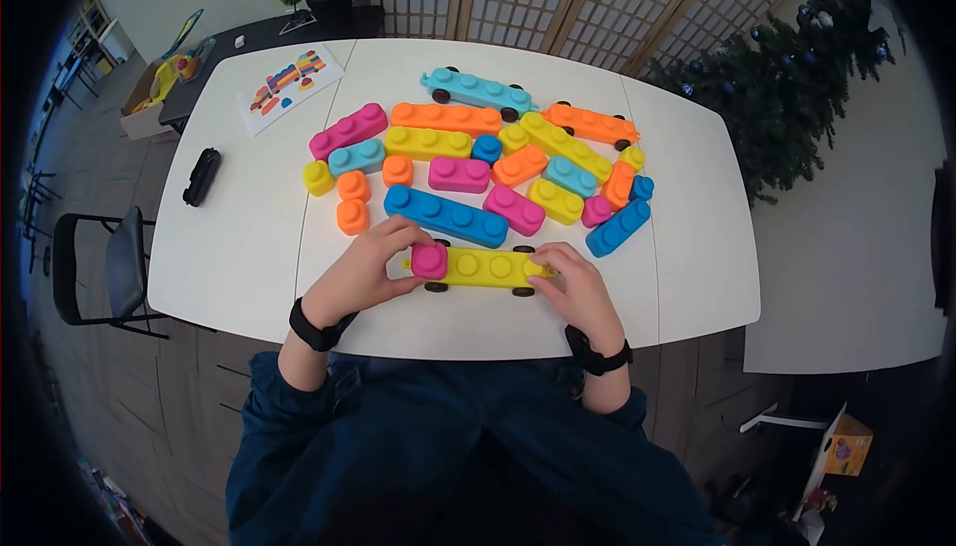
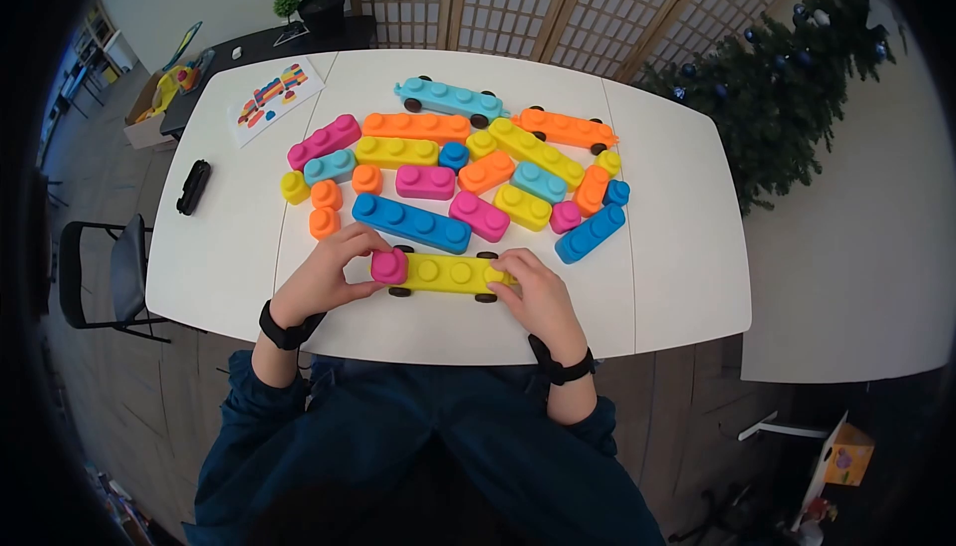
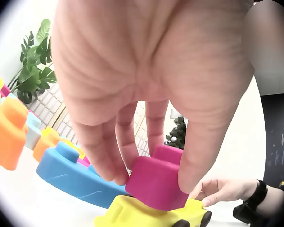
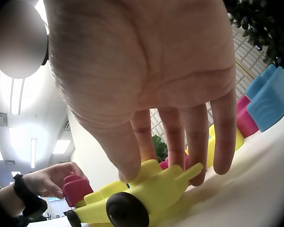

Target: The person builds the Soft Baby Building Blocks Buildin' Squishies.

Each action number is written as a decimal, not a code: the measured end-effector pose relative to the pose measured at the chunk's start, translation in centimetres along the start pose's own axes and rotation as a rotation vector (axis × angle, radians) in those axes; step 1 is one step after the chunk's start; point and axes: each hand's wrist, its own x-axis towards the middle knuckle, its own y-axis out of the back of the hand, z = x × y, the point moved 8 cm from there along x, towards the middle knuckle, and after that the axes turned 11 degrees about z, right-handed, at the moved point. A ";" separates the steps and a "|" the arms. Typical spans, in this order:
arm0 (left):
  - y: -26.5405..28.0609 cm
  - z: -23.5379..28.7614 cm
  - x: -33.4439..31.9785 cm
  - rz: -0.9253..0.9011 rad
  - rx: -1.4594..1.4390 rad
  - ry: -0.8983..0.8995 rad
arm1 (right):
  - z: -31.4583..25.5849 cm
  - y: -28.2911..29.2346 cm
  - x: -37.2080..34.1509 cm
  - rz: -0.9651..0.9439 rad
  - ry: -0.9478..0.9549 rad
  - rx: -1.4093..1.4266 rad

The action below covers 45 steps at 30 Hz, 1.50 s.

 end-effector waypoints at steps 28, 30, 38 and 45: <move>-2.6 0.3 0.1 0.080 0.216 0.136 | 0.6 -0.1 0.0 0.021 0.022 0.013; -2.5 0.4 0.1 0.090 0.243 0.147 | 0.3 -0.3 0.0 0.016 0.013 0.005; -2.4 0.6 -0.2 0.133 0.280 0.142 | -0.2 -0.2 0.1 -0.011 -0.026 -0.001; 4.3 0.7 0.8 0.163 0.145 0.142 | -0.9 0.0 0.2 -0.009 0.022 -0.109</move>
